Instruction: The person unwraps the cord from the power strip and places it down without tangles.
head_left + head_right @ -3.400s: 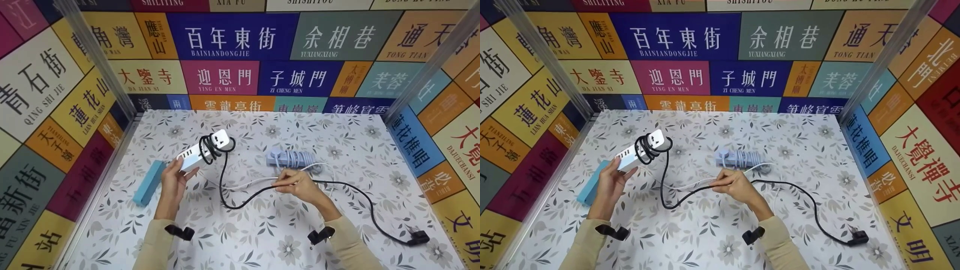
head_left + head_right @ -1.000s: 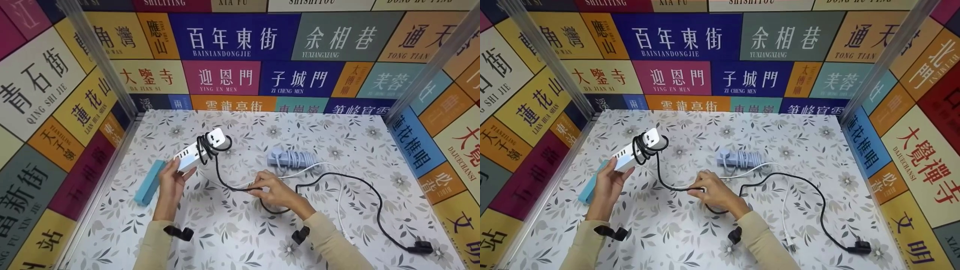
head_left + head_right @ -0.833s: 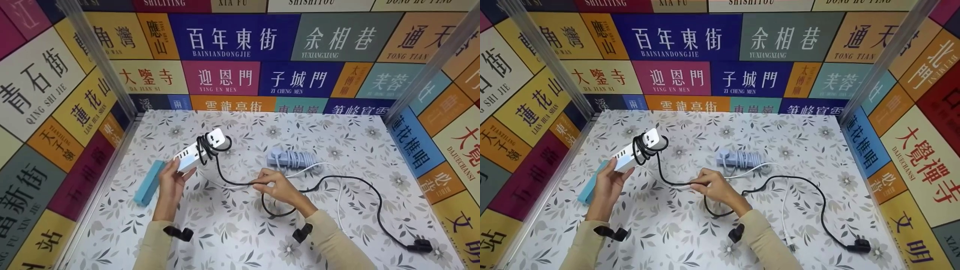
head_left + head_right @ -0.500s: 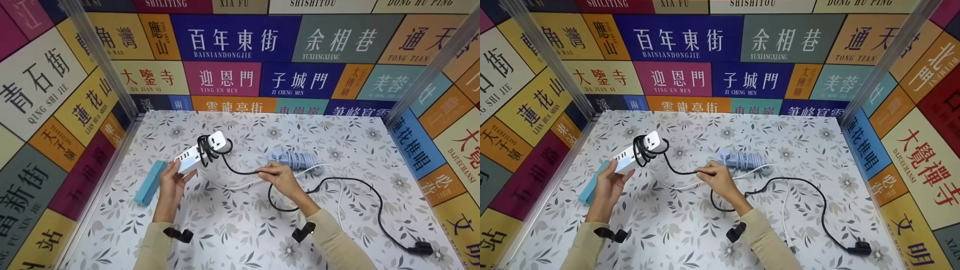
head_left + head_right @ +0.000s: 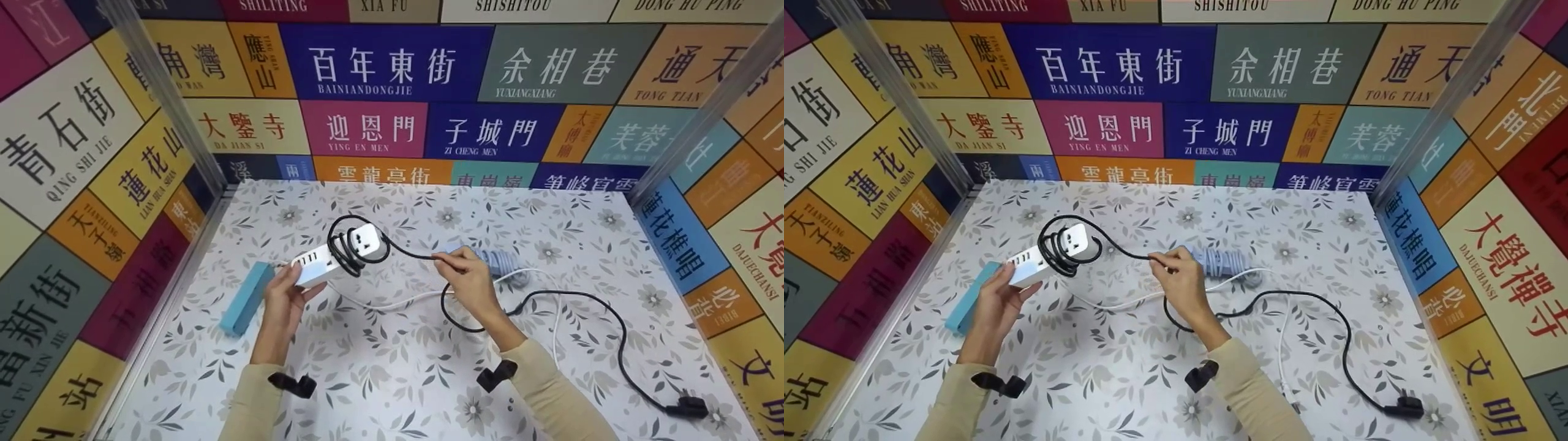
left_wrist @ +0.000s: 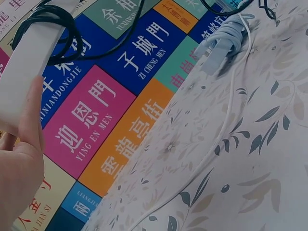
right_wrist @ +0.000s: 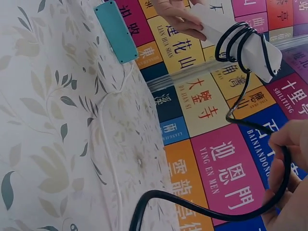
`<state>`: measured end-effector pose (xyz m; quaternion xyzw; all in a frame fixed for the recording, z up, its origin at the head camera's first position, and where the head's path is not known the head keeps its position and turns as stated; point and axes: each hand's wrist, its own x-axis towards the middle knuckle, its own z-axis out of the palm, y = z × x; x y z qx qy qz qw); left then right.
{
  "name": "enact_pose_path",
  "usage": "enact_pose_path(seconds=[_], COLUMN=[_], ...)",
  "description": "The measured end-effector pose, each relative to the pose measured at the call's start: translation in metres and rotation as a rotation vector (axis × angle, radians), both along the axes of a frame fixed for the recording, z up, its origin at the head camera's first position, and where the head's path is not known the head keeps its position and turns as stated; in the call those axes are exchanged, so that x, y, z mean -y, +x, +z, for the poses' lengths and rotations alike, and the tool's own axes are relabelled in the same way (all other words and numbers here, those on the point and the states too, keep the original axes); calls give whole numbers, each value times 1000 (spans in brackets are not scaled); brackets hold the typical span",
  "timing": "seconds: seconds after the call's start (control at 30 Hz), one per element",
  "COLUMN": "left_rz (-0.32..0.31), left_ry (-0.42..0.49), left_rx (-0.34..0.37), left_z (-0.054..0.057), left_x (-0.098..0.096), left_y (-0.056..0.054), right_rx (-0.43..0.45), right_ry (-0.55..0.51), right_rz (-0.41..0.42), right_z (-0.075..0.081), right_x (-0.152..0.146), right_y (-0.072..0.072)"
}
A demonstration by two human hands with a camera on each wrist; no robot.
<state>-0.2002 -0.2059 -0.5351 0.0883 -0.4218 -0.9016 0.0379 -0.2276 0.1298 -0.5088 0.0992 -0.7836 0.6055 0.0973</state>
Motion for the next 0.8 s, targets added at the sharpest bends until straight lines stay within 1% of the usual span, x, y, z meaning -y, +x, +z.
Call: enact_pose_path(seconds=[0.07, 0.13, 0.33, 0.43, 0.47, 0.5, 0.6, 0.7, 0.8], left_rz=[-10, -14, -19, -11, -8, -2, 3, -2, 0], left_ry=[-17, -18, -13, -18, -25, -30, -53, -81, -99], left_rx=[-9, -10, 13, 33, 39, 50, 73, 89, 96], left_z=[0, -1, -4, -4, -4, -5, -7, -9, -10], left_x=[-1, -1, -2, -4, -4, -5, -5, -5, -6], left_y=[0, -1, -2, -3, -4, -4, -6, -8, -10], right_rx=[-23, -37, -65, -52, -39, -23, 5, 1, -30], right_ry=[-38, -81, -161, -220, -258, -316, -492, -651, -739], right_rz=[-21, -21, -40, -19, 6, 45, 188, 371, 541], right_z=[3, 6, 17, 22, 24, 25, 27, 28, 28], right_x=[-1, -2, -5, -8, -9, -11, -17, -25, -32], right_y=[0, 1, 2, 2, 2, 2, 2, 2, 2])
